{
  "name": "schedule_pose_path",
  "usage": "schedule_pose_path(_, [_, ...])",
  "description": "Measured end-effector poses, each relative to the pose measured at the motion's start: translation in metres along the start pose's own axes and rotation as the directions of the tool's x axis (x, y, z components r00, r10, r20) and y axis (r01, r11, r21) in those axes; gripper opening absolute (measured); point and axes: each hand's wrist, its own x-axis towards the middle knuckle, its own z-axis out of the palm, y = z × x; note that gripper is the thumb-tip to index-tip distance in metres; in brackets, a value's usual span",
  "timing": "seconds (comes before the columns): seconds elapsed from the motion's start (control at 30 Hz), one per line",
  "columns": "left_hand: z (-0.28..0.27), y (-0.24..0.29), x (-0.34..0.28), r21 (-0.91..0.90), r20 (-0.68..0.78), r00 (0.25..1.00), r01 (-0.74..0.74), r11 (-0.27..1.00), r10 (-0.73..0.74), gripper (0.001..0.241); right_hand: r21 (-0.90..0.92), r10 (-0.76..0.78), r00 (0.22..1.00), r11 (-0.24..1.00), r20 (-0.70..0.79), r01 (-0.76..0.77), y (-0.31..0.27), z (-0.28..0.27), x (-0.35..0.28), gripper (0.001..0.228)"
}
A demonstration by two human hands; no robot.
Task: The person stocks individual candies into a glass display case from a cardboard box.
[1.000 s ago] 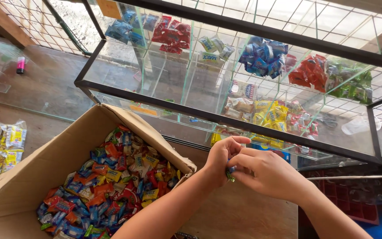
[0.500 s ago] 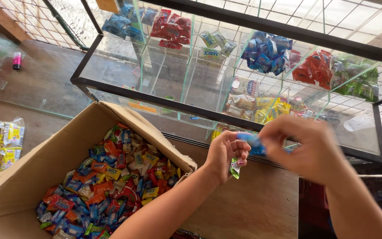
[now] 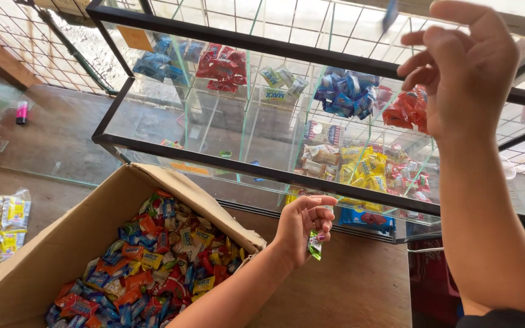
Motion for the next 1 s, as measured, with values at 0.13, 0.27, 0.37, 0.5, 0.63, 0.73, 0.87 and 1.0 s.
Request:
schedule_pose_path(0.13, [0.000, -0.001, 0.002, 0.002, -0.021, 1.000, 0.002, 1.000, -0.002, 0.034, 0.002, 0.041, 0.997, 0.999, 0.061, -0.041, 0.009, -0.009, -0.051, 0.010])
schedule_pose_path(0.27, [0.001, -0.003, 0.003, 0.014, -0.022, 1.000, -0.018, 1.000, 0.018, 0.034, -0.288, 0.128, 0.937, 0.957, 0.325, -0.031, 0.017, -0.016, -0.125, 0.008])
schedule_pose_path(0.37, [-0.001, -0.005, 0.002, 0.015, -0.029, 0.999, -0.034, 0.999, 0.034, 0.033, -0.441, 0.266, 0.871, 0.895, 0.414, -0.064, 0.022, -0.008, -0.175, 0.016])
schedule_pose_path(0.5, [-0.006, -0.015, 0.006, 0.025, -0.054, 0.998, -0.032, 0.999, 0.034, 0.034, -0.560, 0.564, 0.770, 0.756, 0.296, -0.339, 0.031, 0.002, -0.219, 0.039])
schedule_pose_path(0.63, [-0.011, -0.032, 0.009, -0.012, -0.013, 1.000, -0.001, 1.000, 0.001, 0.034, -0.571, 0.574, 0.784, 0.735, 0.235, -0.366, 0.048, -0.008, -0.248, 0.038])
schedule_pose_path(0.73, [-0.010, -0.037, 0.005, 0.006, -0.002, 1.000, 0.024, 1.000, -0.024, 0.034, -0.560, 0.502, 0.843, 0.762, 0.194, -0.325, 0.054, -0.015, -0.262, 0.027])
schedule_pose_path(0.87, [-0.006, -0.038, 0.000, 0.005, 0.006, 1.000, 0.030, 1.000, -0.030, 0.035, -0.521, 0.496, 0.864, 0.762, 0.086, -0.386, 0.055, -0.023, -0.271, 0.017])
schedule_pose_path(1.0, [0.002, -0.036, -0.001, 0.017, 0.046, 0.999, 0.028, 0.999, -0.029, 0.038, -0.506, 0.457, 0.889, 0.775, 0.033, -0.379, 0.048, -0.035, -0.267, 0.013])
